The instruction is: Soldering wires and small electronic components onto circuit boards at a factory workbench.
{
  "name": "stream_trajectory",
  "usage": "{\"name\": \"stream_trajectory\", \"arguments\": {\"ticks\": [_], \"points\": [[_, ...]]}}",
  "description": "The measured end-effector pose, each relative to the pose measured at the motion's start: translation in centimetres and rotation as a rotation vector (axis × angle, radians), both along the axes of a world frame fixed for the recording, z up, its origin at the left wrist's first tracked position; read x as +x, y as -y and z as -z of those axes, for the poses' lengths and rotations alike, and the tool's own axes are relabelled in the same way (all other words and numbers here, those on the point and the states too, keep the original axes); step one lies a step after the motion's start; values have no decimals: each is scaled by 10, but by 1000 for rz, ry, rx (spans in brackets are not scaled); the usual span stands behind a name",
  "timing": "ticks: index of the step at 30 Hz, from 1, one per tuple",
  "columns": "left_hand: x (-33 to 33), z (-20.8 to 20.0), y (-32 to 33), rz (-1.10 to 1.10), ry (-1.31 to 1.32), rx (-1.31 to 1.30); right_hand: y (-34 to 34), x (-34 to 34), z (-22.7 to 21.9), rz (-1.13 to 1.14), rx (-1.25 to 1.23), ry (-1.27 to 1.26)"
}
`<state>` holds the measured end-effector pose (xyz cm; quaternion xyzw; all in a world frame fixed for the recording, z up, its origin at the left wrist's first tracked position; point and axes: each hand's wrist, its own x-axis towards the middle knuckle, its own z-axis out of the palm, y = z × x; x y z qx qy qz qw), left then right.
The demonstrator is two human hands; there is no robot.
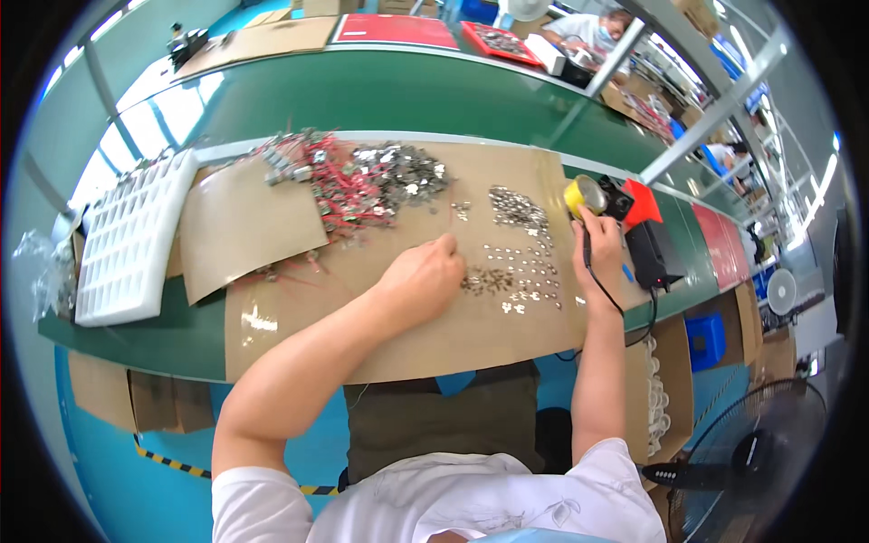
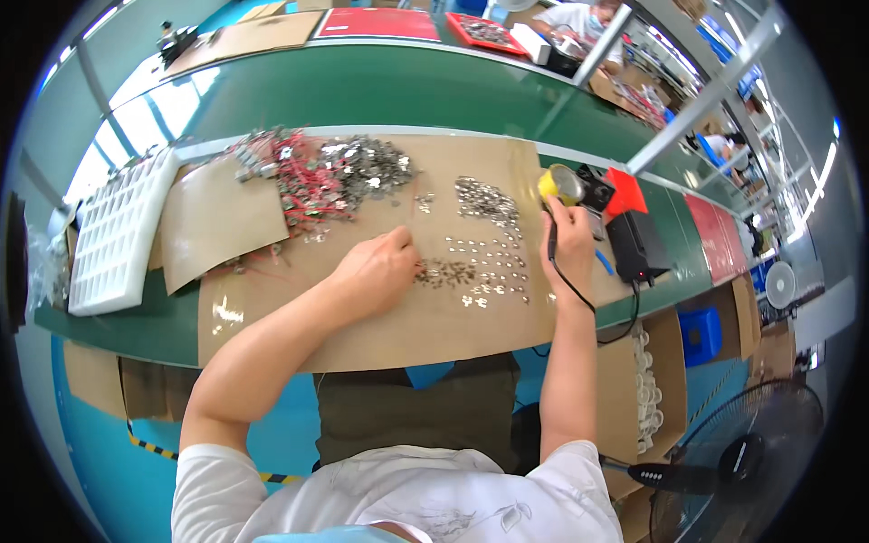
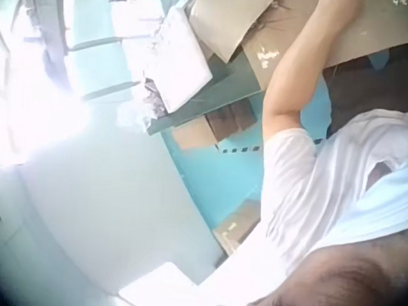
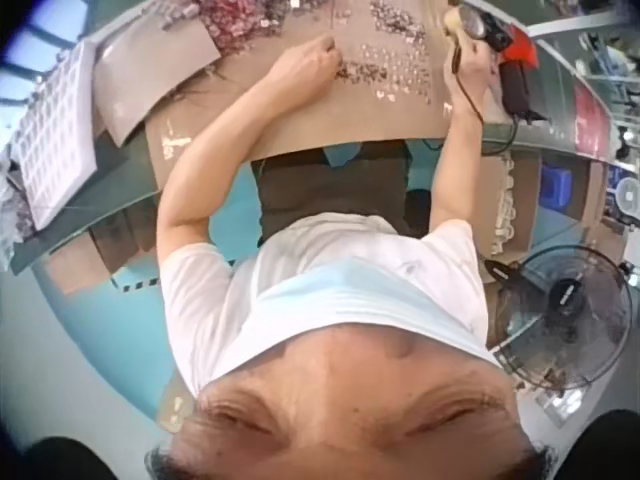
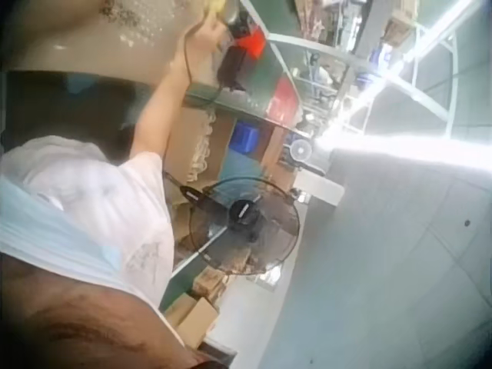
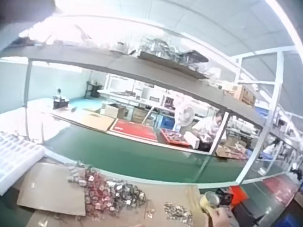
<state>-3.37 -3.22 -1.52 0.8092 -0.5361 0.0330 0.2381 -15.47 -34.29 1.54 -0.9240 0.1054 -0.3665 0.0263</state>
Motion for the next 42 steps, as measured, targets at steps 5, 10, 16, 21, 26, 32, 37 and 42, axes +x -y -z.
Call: {"name": "stream_trajectory", "arguments": {"ticks": [5, 10, 16, 21, 26, 32, 37, 42], "points": [[2, -12, -2, 44, 128, 81, -38, 43, -15, -339, 58, 195], [5, 2, -1, 9, 33, 20, -102, 84, -18, -581, 471, -179], [-3, 9, 1, -5, 27, -28, -124, 122, 6, -722, 266, -211], [-4, 8, 2, -21, -60, 16, -120, 134, 24, -695, 233, -244], [5, 10, -5, 8, 19, -43, -117, 124, 6, -726, 258, -145], [-3, -9, 5, -46, -51, -6, -93, 76, 4, -593, 476, 42], [6, -34, -23, -241, -55, -172, -115, 74, 1, -707, 616, 32], [5, -76, -18, -350, -82, 629, -99, 55, 7, -658, 428, -109]]}}
